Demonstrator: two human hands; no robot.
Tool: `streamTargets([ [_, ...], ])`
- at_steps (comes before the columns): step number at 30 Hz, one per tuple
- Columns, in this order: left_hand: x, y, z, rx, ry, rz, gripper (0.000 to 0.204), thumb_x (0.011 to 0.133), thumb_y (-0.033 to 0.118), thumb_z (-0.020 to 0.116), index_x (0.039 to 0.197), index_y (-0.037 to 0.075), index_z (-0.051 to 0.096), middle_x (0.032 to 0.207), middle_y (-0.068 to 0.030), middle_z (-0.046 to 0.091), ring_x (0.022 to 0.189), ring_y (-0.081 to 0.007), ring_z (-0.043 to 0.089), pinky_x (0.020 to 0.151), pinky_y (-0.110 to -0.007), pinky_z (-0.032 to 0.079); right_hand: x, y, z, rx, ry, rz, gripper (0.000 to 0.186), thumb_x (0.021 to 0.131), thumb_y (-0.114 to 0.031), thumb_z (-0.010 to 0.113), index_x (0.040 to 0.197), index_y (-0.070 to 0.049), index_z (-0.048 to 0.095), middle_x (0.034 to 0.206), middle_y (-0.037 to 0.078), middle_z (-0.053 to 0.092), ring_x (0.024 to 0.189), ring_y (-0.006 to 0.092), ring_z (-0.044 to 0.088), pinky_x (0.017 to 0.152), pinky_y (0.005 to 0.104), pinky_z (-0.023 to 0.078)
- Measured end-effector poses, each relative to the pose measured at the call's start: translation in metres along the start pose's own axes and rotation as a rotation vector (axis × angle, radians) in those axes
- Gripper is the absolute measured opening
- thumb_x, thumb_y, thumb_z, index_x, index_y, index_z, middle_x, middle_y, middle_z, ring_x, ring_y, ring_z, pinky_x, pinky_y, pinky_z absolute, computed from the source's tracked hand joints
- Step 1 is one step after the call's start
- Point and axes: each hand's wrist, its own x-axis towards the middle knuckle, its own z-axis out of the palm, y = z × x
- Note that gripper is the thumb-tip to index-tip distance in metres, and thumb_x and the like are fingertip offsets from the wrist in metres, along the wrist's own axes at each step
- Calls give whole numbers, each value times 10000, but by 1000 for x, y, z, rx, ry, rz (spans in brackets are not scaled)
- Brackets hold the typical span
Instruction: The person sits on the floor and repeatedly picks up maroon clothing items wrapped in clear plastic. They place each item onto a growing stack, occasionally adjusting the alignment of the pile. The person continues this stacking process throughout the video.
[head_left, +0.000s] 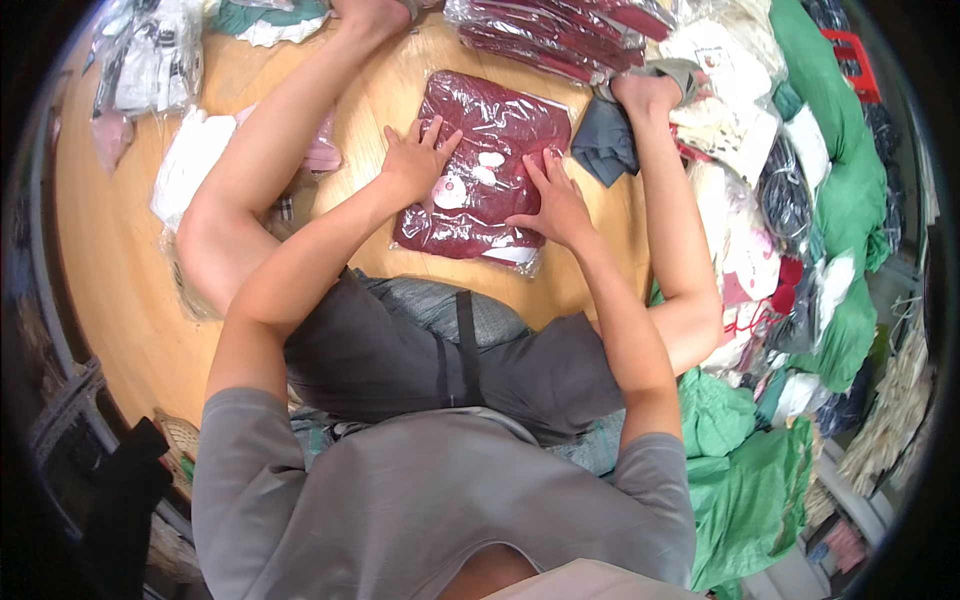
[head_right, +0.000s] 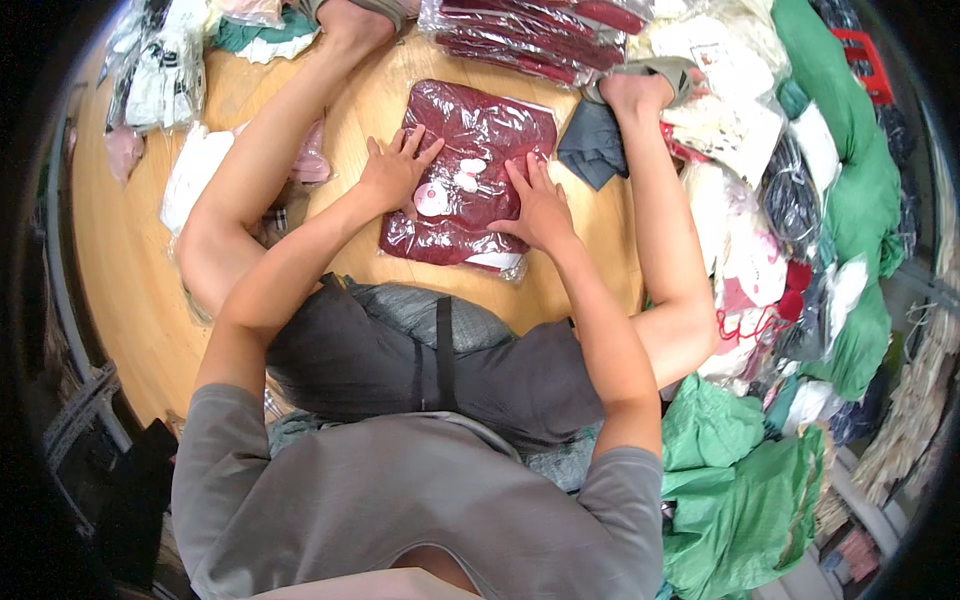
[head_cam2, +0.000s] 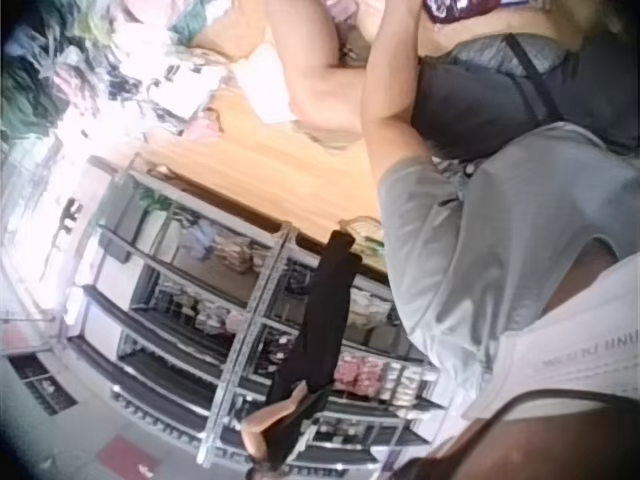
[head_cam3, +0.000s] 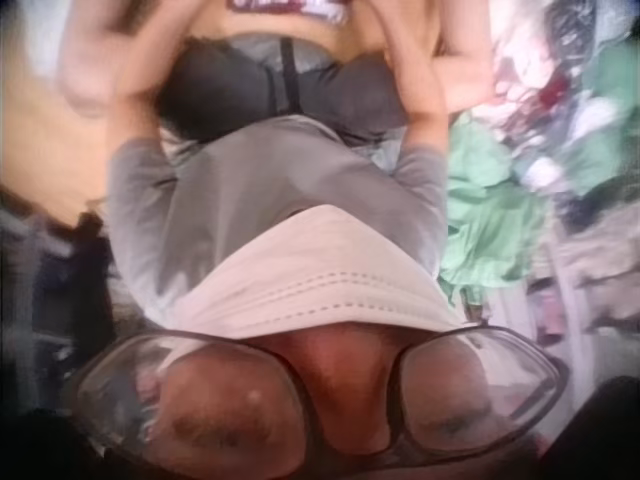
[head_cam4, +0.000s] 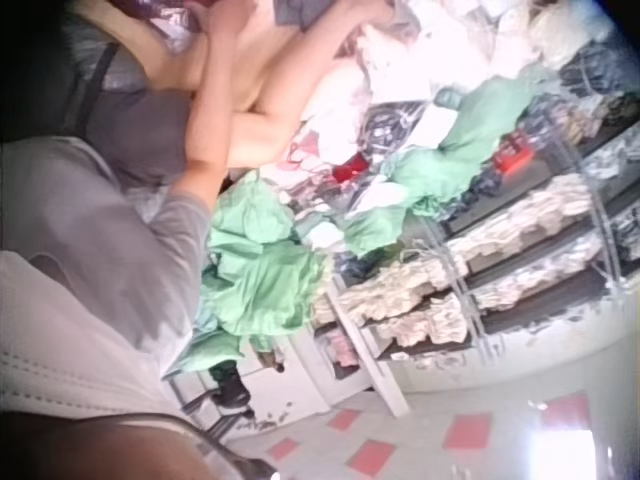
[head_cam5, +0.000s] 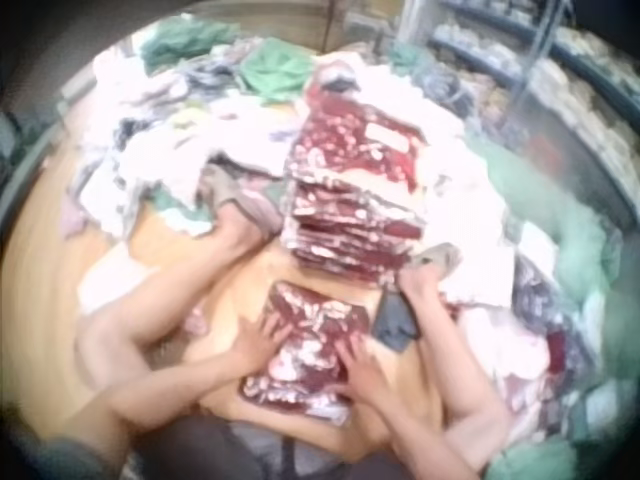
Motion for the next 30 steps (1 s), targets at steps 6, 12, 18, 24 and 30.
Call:
streamTargets([
  [6,3,-6,11,-13,65,30,1444,531,489,983,1672,225,138,1712,-195,176,1529,-432,287,1106,-692,359,5,-1,-59,293,583,-167,450,903,-224,787,1283,-19,659,1438,245,560,1346,399,530,1135,443,424],
  [12,2,-9,10,-52,33,37,1447,554,467,983,1677,196,111,1721,-206,112,1547,-449,227,1126,-701,330,34,-38,-208,84,1030,-262,392,883,-138,771,1239,-15,660,1344,196,625,1277,362,581,1108,437,423],
  [18,5,-11,10,-65,14,38,1455,536,484,979,1675,188,122,1726,-203,99,1554,-442,223,1132,-698,326,126,-67,-271,-253,939,-286,795,789,-182,748,1520,-92,447,1571,266,395,1461,427,379,1196,568,297],
  [24,2,-15,8,-50,14,44,1433,575,523,959,1678,192,106,1727,-204,89,1553,-459,207,1126,-715,302,172,-78,-275,-362,749,-64,823,861,-230,714,1593,-120,353,1638,245,325,1531,410,294,1211,641,234],
  [30,0,-17,9,-135,-25,50,1430,564,476,975,1680,239,112,1738,-175,48,1574,-440,141,1142,-737,264,165,-72,-286,-442,1012,-197,541,984,-106,514,1524,-100,470,1543,235,472,1440,393,444,1186,604,302],
])
